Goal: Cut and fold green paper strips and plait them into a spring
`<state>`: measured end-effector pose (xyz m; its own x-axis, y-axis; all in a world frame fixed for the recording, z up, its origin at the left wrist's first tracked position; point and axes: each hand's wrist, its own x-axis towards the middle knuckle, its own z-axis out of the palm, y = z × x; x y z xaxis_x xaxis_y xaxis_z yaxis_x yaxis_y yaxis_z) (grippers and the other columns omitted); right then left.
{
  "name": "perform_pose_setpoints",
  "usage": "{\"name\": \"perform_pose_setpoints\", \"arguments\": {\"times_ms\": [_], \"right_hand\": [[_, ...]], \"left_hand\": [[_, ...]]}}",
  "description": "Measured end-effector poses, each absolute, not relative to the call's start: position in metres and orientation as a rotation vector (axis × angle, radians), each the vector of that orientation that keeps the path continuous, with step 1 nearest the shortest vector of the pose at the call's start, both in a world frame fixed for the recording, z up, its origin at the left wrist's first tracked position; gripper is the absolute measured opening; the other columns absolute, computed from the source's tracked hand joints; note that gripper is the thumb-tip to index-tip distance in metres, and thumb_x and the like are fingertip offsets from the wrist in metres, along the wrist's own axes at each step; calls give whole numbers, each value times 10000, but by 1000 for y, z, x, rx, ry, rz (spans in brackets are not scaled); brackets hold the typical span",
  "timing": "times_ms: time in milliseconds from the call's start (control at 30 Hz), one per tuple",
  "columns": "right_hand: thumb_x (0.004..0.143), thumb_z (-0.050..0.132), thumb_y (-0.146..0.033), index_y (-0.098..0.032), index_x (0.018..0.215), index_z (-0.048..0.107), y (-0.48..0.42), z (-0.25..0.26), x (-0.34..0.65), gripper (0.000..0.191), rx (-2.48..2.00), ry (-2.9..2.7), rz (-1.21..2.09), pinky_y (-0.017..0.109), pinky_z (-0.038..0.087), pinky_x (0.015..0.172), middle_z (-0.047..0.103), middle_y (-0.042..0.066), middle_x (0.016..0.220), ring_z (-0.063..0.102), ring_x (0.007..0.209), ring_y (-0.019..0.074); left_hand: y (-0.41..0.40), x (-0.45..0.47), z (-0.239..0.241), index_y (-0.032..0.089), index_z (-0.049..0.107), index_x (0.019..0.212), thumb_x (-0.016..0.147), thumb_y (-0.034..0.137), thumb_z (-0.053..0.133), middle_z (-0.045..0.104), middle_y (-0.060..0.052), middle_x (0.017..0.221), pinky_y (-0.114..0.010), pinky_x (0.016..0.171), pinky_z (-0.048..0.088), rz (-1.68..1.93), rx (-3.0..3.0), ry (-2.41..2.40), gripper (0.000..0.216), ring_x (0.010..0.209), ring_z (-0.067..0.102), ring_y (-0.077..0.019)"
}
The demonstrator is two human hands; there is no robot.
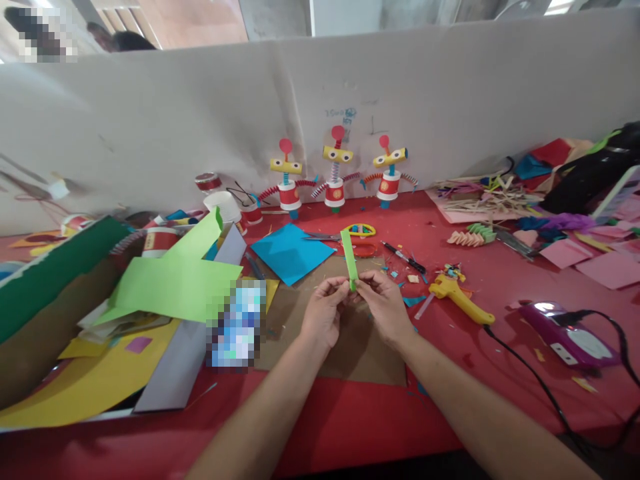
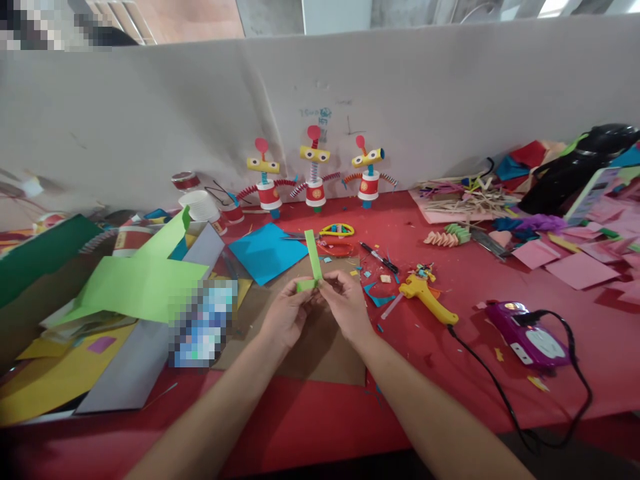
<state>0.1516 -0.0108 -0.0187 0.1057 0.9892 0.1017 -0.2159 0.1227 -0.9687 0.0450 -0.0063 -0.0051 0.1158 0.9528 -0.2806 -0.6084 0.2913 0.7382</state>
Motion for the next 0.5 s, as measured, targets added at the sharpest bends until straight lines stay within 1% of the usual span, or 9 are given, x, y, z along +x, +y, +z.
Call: {"name": "perform_pose_setpoints", "arguments": {"times_ms": [100, 233, 300, 400, 500], "right_hand": [[719, 634, -320, -191, 793, 599, -12, -20, 153, 153, -1027, -1051, 1137, 254, 483, 574, 604, -18, 683, 565, 594, 122], [725, 622, -324, -196, 829, 628, -12, -20, 155, 165, -1077, -1115, 1095, 285, 502, 605, 636, -3, 726, 585, 610, 141], [720, 626, -329, -200, 868, 645, -12, -19, 155, 197, -1102, -1157, 1047, 298, 509, 606, 654, 11, 770, 593, 615, 151], [748, 597, -351, -210, 917, 663, -13, -17, 157, 229, -1140, -1236, 969, 318, 510, 622, 670, 25, 783, 604, 643, 172], [791, 553, -359, -215, 885, 679, -14, -15, 157, 214, -1164, -1333, 922, 326, 503, 657, 668, 29, 752, 611, 697, 189]], "left_hand": [[-5, 42, -1, 148, 614, 700, 533, 204, 784, 640, 5, 645, -228, 612, 466, 1187, 583, 833, 244, 572, 587, -95], [-1, 37, -1, 140, 637, 767, 556, 240, 778, 665, -32, 702, -268, 654, 485, 1180, 727, 906, 273, 613, 614, -127], [1, 35, -3, 142, 641, 788, 553, 236, 778, 670, -37, 717, -267, 651, 481, 1195, 759, 943, 288, 616, 617, -129], [3, 34, -6, 143, 639, 793, 557, 227, 773, 670, -33, 709, -256, 634, 474, 1211, 773, 940, 284, 603, 609, -122], [4, 34, -5, 142, 641, 791, 566, 229, 768, 669, -30, 719, -258, 633, 473, 1237, 765, 910, 272, 604, 605, -119]]}}
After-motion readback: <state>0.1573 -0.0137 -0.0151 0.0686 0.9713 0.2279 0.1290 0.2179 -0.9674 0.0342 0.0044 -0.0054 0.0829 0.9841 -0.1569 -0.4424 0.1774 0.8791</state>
